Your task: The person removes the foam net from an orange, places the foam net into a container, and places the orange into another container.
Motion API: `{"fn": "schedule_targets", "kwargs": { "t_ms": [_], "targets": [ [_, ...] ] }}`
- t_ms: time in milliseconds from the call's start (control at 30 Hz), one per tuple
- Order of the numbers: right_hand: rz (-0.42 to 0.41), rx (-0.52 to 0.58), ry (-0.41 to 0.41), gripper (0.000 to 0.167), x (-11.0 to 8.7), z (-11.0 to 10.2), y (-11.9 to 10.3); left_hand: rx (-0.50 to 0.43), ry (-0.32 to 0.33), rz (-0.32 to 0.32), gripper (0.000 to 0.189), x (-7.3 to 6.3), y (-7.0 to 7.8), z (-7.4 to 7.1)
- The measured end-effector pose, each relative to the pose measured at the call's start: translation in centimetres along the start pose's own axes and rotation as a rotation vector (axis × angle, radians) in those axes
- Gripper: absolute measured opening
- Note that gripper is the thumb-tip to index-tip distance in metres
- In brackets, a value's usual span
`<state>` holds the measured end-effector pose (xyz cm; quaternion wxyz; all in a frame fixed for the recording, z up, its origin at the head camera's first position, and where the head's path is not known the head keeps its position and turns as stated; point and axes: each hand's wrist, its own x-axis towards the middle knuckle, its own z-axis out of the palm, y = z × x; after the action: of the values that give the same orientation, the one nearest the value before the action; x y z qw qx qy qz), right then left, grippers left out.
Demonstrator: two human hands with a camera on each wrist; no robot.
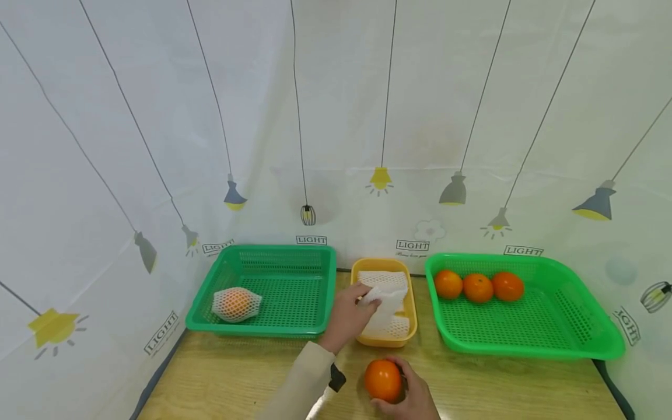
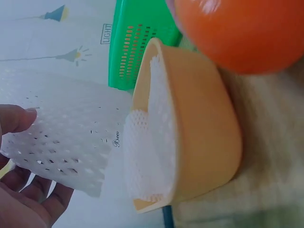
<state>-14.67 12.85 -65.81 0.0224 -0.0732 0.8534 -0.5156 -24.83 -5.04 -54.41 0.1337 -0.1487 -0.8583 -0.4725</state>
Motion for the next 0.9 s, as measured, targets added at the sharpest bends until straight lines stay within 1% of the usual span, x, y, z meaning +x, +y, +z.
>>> {"fn": "schedule_targets", "kwargs": {
  "t_ms": [100, 233, 333, 500, 600, 700, 800, 900],
  "targets": [
    [-0.001, -0.007, -0.003, 0.086, 0.0, 0.0, 0.1, 0.131, -0.023, 0.042, 0.012, 1.5, 0.4, 0.2],
    [0.002, -0.012, -0.008, 0.086, 0.0, 0.0, 0.2, 0.268, -0.072, 0.053, 0.016, 3.3, 0.6, 0.7],
    [0.011, -0.007, -0.013, 0.087, 0.0, 0.0, 0.2, 0.360, -0.122, 0.056, 0.016, 4.5, 0.4, 1.1],
    [-0.007, 0.007, 0.000, 0.087, -0.1, 0.0, 0.1, 0.524, -0.171, 0.085, 0.018, 6.1, -0.2, 2.2],
    [-0.003, 0.015, -0.002, 0.087, -0.1, -0.1, 0.1, 0.605, -0.202, 0.071, 0.020, 6.7, -0.8, 2.9],
    [0.022, 0.020, -0.023, 0.087, -0.1, -0.1, 0.0, 0.662, -0.222, 0.066, 0.021, 7.0, -1.4, 3.5],
    [0.039, 0.028, -0.034, 0.087, -0.1, -0.1, 0.1, 0.742, -0.242, 0.092, 0.020, 7.1, -2.0, 4.1],
    [0.038, 0.033, -0.027, 0.088, -0.1, 0.0, 0.1, 0.833, -0.283, 0.123, 0.016, 7.1, -2.6, 4.7]
  ]
}}
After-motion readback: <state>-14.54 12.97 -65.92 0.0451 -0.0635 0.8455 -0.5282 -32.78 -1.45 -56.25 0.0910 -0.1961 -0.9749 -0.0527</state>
